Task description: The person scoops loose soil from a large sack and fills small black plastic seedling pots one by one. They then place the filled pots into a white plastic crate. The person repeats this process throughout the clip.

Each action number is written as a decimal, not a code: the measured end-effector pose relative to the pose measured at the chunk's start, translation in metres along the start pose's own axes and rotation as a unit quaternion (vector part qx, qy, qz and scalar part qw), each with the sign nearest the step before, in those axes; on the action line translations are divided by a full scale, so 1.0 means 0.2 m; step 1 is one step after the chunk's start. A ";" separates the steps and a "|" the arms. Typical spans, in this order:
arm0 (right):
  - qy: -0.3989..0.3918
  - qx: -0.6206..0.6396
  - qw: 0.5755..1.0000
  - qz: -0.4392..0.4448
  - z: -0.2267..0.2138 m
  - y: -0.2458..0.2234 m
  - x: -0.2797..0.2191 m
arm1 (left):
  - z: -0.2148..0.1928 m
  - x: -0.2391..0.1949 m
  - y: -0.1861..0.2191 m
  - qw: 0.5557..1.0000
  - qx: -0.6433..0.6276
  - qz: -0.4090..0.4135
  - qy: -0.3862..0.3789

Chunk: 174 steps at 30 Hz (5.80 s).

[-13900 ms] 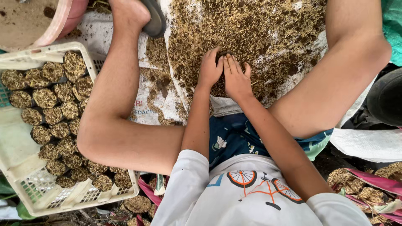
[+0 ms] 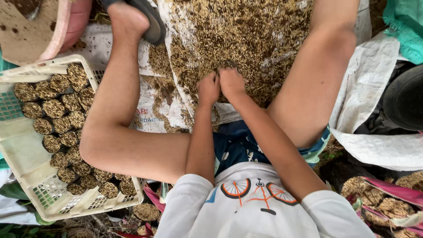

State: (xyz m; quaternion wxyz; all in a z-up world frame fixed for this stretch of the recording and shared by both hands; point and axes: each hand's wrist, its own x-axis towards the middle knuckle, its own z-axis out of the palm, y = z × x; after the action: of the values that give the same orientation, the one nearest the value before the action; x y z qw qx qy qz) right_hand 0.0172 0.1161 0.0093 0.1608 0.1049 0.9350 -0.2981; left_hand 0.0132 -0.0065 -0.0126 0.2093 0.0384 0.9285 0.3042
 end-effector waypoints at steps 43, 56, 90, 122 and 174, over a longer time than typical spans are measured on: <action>0.104 0.248 0.948 -0.173 -0.49 0.20 -0.17 | -0.17 0.05 0.14 0.981 0.053 0.058 0.177; 0.055 0.095 0.975 -0.195 -0.45 0.20 -0.09 | -0.08 0.04 0.02 0.990 -0.012 -0.141 -0.016; -0.014 -0.270 0.947 -0.171 -0.21 0.12 -0.26 | 0.08 0.02 0.06 0.985 -0.158 0.033 0.058; -0.022 -0.258 0.953 -0.159 0.01 0.23 -0.10 | 0.31 0.21 0.02 0.961 -0.256 -0.103 0.035; 0.289 0.129 0.915 -0.250 -1.14 0.61 -0.25 | -1.50 -0.64 -1.51 0.854 0.283 -0.271 0.342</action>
State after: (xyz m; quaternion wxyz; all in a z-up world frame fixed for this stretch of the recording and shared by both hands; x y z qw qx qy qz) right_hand 0.0452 0.3440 0.1392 -0.2108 -0.0310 0.8898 -0.4035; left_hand 0.0231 -0.4425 0.0777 -0.0674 -0.2632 0.9612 -0.0468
